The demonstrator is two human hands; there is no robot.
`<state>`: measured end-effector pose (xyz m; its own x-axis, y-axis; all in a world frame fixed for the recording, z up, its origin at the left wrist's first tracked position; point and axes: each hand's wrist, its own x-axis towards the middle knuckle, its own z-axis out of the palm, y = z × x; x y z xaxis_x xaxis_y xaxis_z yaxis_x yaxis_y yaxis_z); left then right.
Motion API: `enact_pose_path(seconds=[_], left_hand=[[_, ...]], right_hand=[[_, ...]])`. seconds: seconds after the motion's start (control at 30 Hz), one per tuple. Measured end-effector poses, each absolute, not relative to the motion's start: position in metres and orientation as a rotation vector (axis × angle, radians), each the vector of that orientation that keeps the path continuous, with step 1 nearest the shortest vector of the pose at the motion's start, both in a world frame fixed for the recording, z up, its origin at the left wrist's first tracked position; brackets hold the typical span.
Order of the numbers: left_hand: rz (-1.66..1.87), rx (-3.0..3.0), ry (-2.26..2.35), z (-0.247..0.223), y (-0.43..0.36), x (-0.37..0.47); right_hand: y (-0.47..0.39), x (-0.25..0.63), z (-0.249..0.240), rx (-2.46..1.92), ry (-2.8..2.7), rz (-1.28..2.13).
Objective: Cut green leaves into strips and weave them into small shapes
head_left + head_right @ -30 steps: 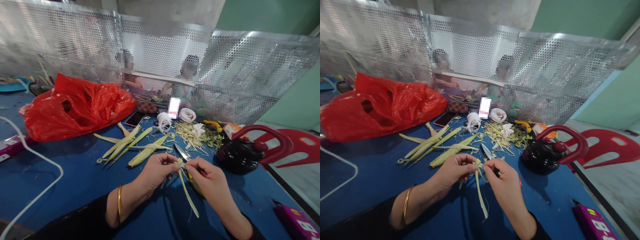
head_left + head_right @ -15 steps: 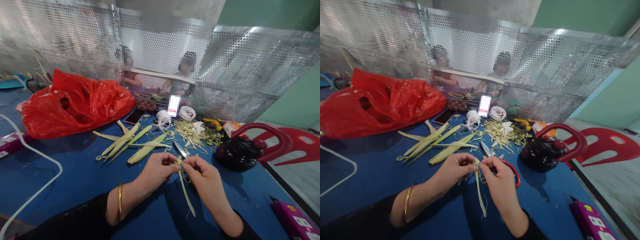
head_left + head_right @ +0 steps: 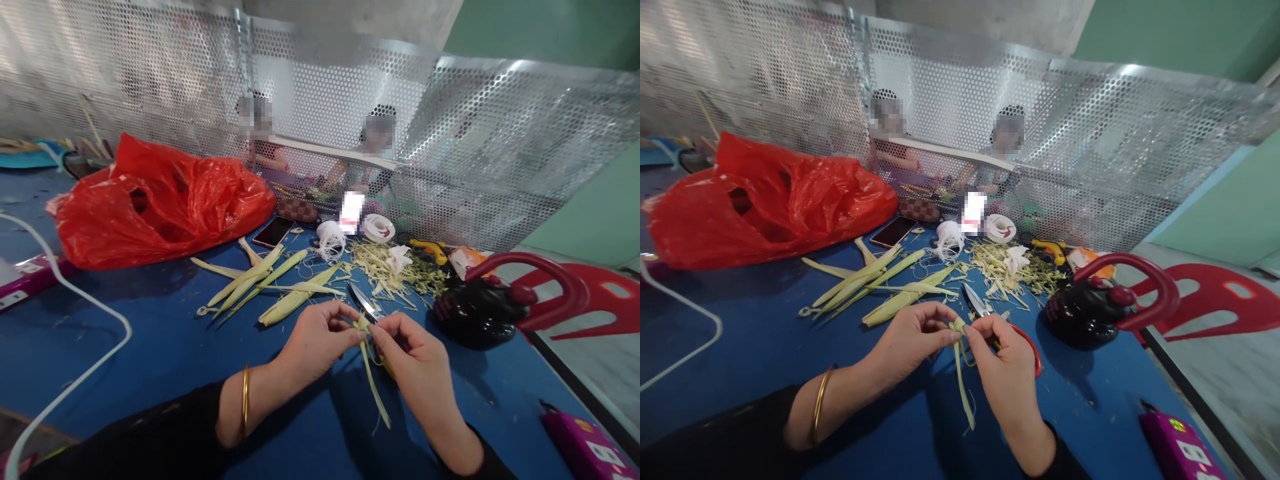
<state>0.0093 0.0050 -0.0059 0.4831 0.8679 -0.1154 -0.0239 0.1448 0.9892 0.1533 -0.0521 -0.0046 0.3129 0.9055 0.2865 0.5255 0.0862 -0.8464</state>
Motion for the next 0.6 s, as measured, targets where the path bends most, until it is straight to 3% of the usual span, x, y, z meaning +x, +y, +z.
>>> enact_pose_path(seconds=[0.23,0.6], left_hand=[[0.835,1.500,0.964,-0.013,0.004,0.007],[0.855,1.608,1.037,-0.009,-0.001,0.008]], right_hand=[[-0.053,0.150,-0.009,-1.590,-1.475,0.246],[-0.056,0.148,-0.015,-1.604,-1.518,0.154]])
